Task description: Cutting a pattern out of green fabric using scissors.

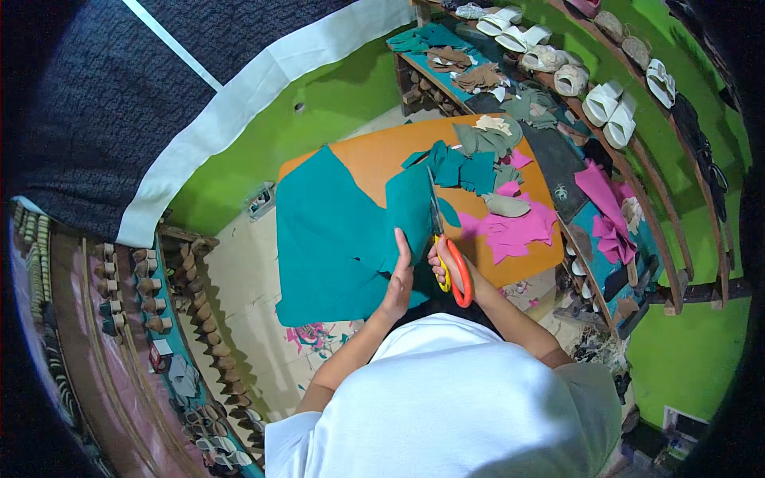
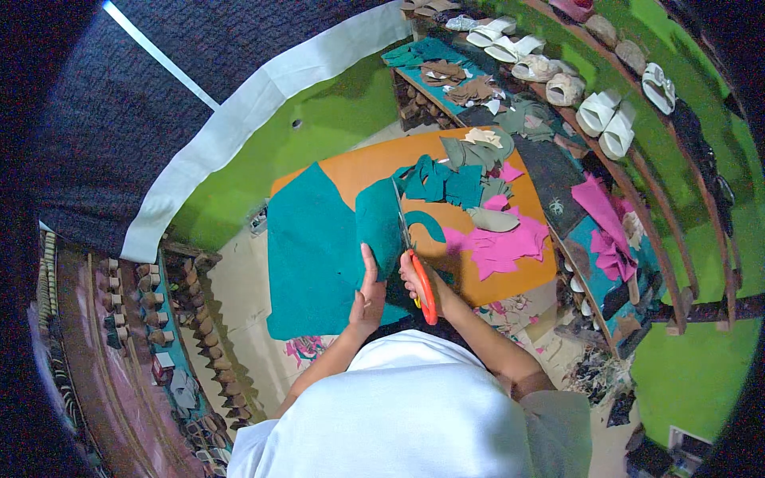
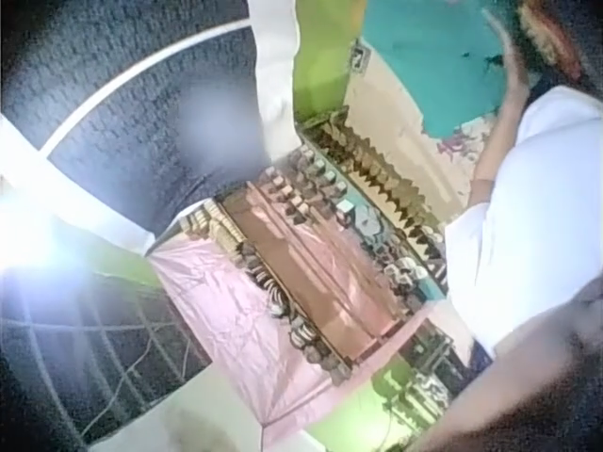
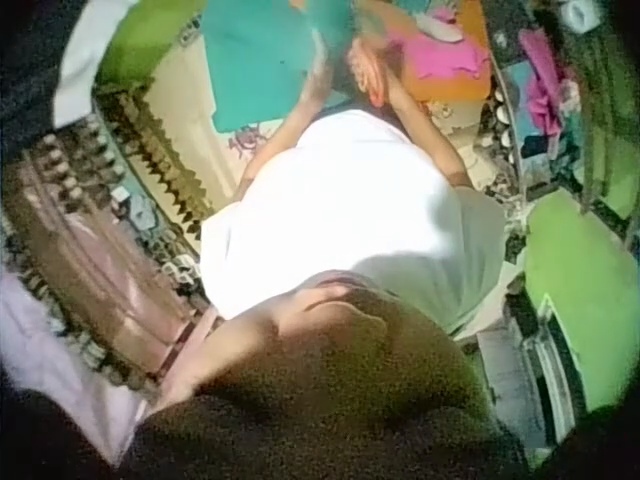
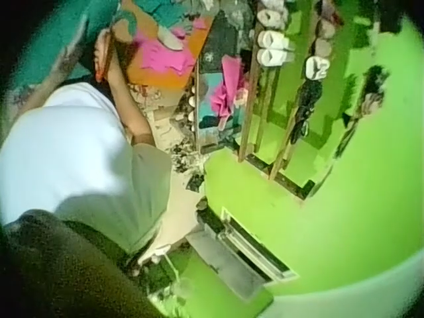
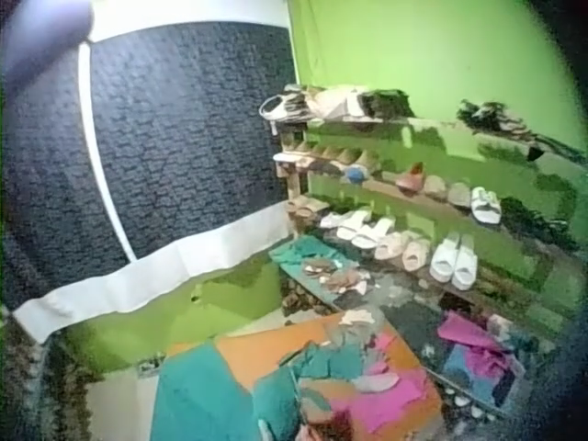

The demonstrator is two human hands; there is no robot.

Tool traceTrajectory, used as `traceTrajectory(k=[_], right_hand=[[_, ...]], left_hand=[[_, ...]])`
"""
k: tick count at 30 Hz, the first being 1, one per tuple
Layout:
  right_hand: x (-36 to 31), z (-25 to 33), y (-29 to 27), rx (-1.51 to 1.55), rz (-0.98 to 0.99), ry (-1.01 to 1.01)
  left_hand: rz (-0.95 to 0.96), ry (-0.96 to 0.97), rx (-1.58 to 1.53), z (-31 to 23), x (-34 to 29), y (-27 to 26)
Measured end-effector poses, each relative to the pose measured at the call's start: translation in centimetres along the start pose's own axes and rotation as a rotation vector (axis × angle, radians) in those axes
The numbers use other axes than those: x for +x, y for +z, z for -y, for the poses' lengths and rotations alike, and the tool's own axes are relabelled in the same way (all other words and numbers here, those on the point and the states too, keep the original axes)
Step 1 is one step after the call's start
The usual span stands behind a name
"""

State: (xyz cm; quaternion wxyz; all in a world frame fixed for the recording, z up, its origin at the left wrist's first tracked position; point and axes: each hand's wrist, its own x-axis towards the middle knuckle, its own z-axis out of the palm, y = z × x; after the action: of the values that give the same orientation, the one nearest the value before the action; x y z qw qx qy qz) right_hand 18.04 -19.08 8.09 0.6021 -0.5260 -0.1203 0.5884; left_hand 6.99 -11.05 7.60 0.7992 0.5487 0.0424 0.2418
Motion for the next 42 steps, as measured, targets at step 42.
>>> traceTrajectory(k=[42], right_hand=[[1.9, -1.4, -0.6, -0.324, -0.165, -0.285]], left_hand=[[0.135, -0.034, 0.211, 1.4, -0.5, 0.6]])
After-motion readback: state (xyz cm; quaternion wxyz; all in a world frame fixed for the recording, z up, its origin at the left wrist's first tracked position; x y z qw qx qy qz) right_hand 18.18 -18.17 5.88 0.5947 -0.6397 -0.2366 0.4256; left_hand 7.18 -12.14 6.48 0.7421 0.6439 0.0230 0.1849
